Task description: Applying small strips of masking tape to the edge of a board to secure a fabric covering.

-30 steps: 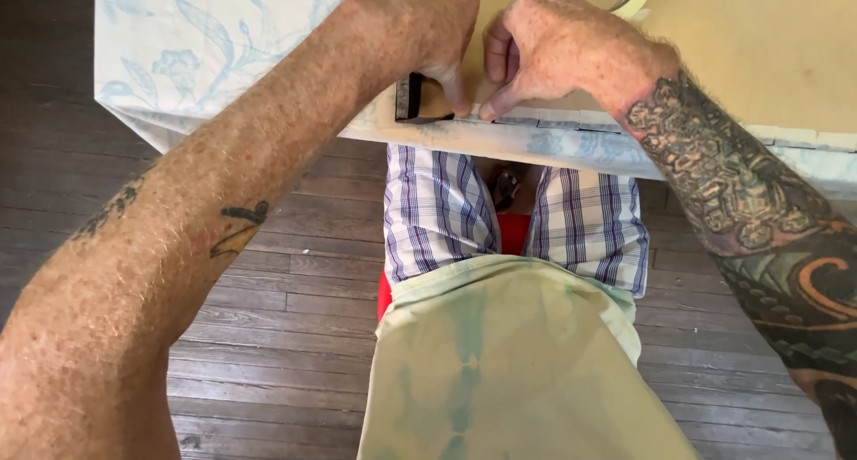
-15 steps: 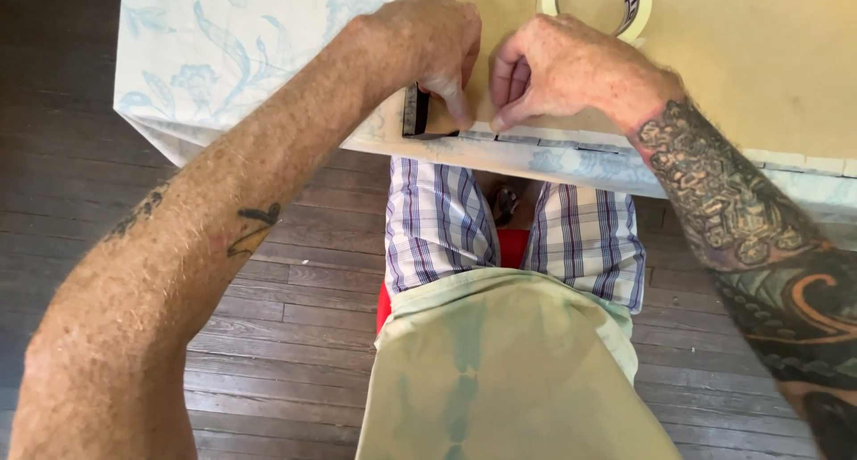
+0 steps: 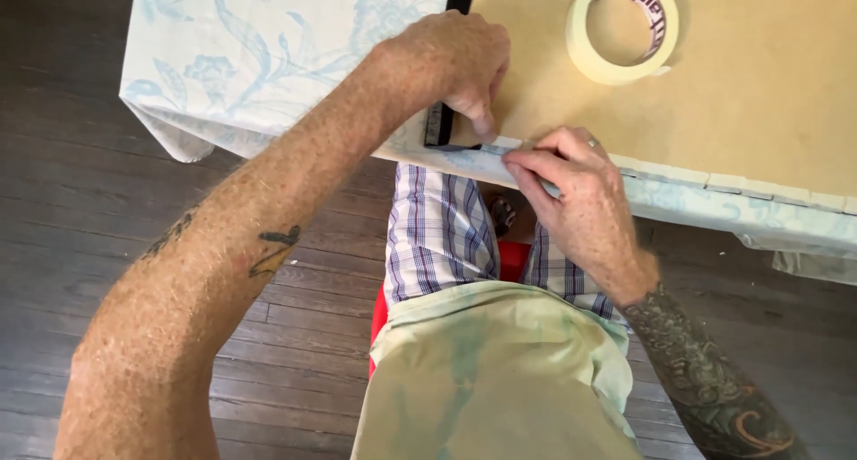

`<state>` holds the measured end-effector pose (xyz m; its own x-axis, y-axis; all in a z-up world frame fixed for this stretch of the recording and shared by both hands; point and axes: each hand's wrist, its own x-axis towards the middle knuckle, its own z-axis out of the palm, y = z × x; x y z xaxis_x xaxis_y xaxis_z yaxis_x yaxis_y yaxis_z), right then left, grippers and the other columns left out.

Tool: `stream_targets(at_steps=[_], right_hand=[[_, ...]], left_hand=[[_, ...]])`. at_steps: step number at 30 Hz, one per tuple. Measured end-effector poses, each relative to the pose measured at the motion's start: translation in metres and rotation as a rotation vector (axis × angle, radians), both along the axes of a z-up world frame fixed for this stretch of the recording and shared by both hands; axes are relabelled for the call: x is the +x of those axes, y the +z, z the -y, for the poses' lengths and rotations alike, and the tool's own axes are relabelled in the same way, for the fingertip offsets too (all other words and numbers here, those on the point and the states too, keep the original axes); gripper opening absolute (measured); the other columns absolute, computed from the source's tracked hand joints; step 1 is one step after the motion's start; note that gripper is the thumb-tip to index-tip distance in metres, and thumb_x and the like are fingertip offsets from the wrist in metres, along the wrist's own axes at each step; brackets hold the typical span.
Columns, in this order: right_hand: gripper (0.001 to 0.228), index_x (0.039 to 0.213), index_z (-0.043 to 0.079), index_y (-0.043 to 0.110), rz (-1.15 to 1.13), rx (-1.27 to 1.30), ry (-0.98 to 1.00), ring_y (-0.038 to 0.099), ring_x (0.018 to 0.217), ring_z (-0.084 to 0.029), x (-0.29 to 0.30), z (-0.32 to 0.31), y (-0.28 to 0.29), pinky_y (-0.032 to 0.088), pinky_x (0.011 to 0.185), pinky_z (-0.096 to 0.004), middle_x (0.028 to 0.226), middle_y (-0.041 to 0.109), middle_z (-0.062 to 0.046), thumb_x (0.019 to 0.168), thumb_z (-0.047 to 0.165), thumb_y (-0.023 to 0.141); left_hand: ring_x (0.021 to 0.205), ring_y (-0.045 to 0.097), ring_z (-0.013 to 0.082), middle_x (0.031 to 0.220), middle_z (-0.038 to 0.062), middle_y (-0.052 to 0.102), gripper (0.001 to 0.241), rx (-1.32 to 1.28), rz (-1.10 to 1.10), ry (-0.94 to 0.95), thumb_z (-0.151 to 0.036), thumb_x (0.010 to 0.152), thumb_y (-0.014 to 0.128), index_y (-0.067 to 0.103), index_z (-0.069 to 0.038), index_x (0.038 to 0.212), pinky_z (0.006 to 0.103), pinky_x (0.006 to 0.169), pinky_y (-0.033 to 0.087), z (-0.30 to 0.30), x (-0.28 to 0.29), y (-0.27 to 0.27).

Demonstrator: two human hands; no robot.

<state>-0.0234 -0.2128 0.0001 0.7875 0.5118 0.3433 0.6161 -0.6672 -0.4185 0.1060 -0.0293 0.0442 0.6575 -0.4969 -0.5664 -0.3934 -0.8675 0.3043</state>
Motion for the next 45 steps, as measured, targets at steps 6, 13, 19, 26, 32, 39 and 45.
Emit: stream_targets(at_steps=[6,13,19,26,32,39,45], right_hand=[[0.012,0.106,-0.001,0.077,-0.031,-0.032,-0.041,0.063,0.09,-0.024,-0.003,-0.013,0.002,0.057,0.079,-0.038,0.096,0.067,-0.011,0.098,0.008,0.077],[0.01,0.104,-0.002,0.076,-0.062,0.015,-0.054,0.062,0.088,-0.024,0.0,-0.019,0.01,0.055,0.078,-0.04,0.093,0.065,-0.011,0.098,0.007,0.075],[0.015,0.11,0.006,0.069,-0.557,-0.022,-0.196,0.057,0.08,-0.016,0.023,0.036,0.041,0.053,0.072,-0.029,0.108,0.064,-0.01,0.102,0.016,0.062],[0.018,0.108,0.008,0.076,-0.65,-0.154,-0.03,0.067,0.085,-0.018,0.036,0.019,0.044,0.055,0.08,-0.033,0.102,0.07,-0.006,0.099,0.021,0.067],[0.016,0.107,0.008,0.077,-0.631,-0.149,-0.021,0.07,0.082,-0.015,0.041,0.011,0.032,0.06,0.081,-0.028,0.102,0.073,-0.007,0.095,0.018,0.073],[0.021,0.11,0.009,0.075,-0.693,-0.255,-0.045,0.067,0.083,-0.016,0.05,0.029,0.032,0.058,0.081,-0.031,0.104,0.071,-0.006,0.1,0.025,0.065],[0.025,0.113,0.013,0.074,-0.823,-0.399,-0.101,0.068,0.094,-0.018,0.06,0.004,0.045,0.056,0.093,-0.036,0.109,0.073,-0.004,0.099,0.031,0.065]], left_hand=[[0.09,0.07,0.0225,0.093,0.0,0.075,0.045,0.041,-0.003,-0.003,-0.044,0.074,0.094,0.073,-0.016,0.102,0.0388,0.081,0.058,0.0,-0.001,0.001],[0.092,0.071,0.0243,0.097,0.001,0.077,0.045,0.032,-0.038,0.02,-0.043,0.07,0.097,0.074,-0.016,0.098,0.0398,0.081,0.058,0.001,-0.005,0.012],[0.1,0.07,0.0232,0.104,0.001,0.076,0.049,0.028,-0.07,0.034,-0.039,0.075,0.094,0.073,-0.014,0.111,0.0397,0.088,0.058,0.001,-0.005,0.008],[0.09,0.07,0.0221,0.093,0.0,0.076,0.045,0.04,-0.053,0.014,-0.042,0.071,0.095,0.075,-0.016,0.102,0.0387,0.076,0.058,0.0,0.001,0.004],[0.089,0.07,0.0225,0.092,-0.001,0.076,0.046,0.029,-0.032,0.006,-0.042,0.069,0.096,0.076,-0.017,0.102,0.0387,0.075,0.057,0.0,0.001,0.005],[0.09,0.069,0.0222,0.093,-0.001,0.075,0.047,0.048,-0.03,-0.009,-0.042,0.069,0.094,0.075,-0.017,0.104,0.0388,0.074,0.057,0.001,0.004,0.002],[0.092,0.07,0.0217,0.094,0.0,0.076,0.047,0.046,-0.053,0.01,-0.042,0.071,0.095,0.074,-0.016,0.104,0.0383,0.08,0.057,0.001,0.002,0.005]])
